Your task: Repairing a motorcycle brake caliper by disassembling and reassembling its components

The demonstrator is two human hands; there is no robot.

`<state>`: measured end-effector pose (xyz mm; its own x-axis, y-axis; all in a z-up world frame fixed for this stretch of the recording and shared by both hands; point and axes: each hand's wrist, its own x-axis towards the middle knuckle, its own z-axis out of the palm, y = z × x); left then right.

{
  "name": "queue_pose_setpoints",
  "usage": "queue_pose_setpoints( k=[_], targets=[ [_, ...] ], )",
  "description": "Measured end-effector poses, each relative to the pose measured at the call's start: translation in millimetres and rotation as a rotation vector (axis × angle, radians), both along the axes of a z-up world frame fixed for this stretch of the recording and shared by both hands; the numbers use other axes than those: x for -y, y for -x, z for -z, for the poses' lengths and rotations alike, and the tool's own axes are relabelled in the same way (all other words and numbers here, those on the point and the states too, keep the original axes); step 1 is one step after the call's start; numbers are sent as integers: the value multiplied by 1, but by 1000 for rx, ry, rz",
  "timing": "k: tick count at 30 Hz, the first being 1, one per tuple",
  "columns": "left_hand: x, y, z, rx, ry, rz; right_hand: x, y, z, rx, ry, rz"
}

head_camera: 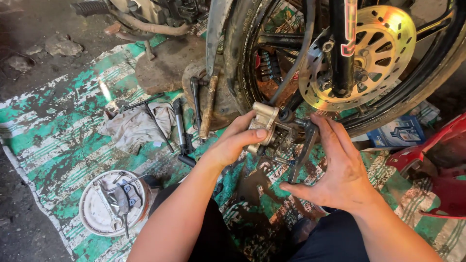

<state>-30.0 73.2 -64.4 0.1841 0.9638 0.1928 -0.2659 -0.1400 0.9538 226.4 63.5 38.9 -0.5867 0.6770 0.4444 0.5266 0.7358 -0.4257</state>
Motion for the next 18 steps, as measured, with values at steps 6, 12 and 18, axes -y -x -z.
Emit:
queue_pose_setpoints(
  k=[6, 12, 18],
  targets=[
    [3, -2, -6, 3, 5, -3, -1, 1, 3, 13, -39, -8],
    [1, -4, 1, 49, 9, 9, -3, 2, 4, 3, -14, -3],
    [5, -6, -5, 50, 20, 1, -4, 2, 6, 7, -22, -2]
  ],
)
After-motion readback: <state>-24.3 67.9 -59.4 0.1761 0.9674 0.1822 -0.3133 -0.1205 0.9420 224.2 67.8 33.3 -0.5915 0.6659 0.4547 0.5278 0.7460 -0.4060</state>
